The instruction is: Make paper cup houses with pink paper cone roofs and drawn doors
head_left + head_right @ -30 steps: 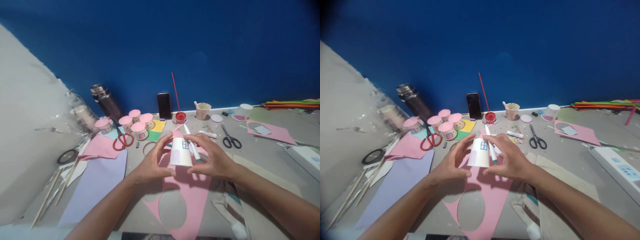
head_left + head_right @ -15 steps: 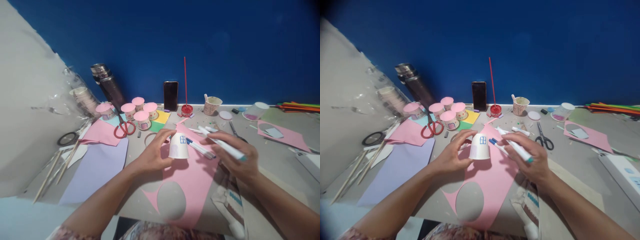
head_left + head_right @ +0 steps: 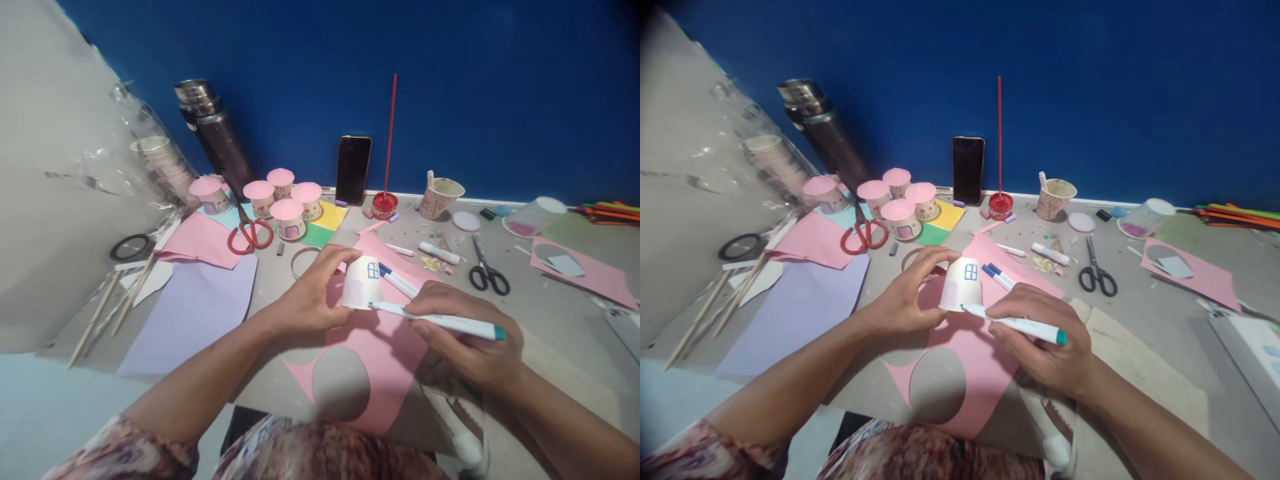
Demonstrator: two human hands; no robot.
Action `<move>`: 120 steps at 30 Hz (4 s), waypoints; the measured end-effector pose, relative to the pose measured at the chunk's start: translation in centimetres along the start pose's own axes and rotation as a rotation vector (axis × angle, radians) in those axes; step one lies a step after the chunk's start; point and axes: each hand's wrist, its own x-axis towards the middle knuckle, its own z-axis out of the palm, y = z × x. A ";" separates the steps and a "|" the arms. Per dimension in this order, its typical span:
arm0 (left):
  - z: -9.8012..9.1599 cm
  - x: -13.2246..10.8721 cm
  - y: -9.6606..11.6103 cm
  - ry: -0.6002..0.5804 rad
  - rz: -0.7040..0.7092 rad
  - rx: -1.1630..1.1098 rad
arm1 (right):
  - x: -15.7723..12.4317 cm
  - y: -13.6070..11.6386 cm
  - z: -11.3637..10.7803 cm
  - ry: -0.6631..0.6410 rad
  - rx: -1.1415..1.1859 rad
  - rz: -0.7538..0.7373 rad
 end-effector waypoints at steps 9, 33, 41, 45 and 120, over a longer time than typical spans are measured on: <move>0.0 -0.1 0.2 -0.015 0.023 0.013 | 0.4 -0.1 0.1 -0.013 0.003 -0.002; -0.1 -0.1 0.1 -0.013 -0.051 -0.113 | 0.3 -0.1 -0.3 0.043 -0.022 0.015; 0.2 -0.2 -0.2 -0.007 -0.055 -0.205 | 0.2 -0.1 -0.5 -0.006 0.040 0.014; 0.3 -0.2 -0.4 -0.005 -0.059 -0.275 | 0.0 0.0 -0.6 0.041 0.020 0.040; 2.3 -0.2 -1.6 0.077 -0.208 -0.966 | -0.6 -0.2 -1.1 0.111 0.194 0.099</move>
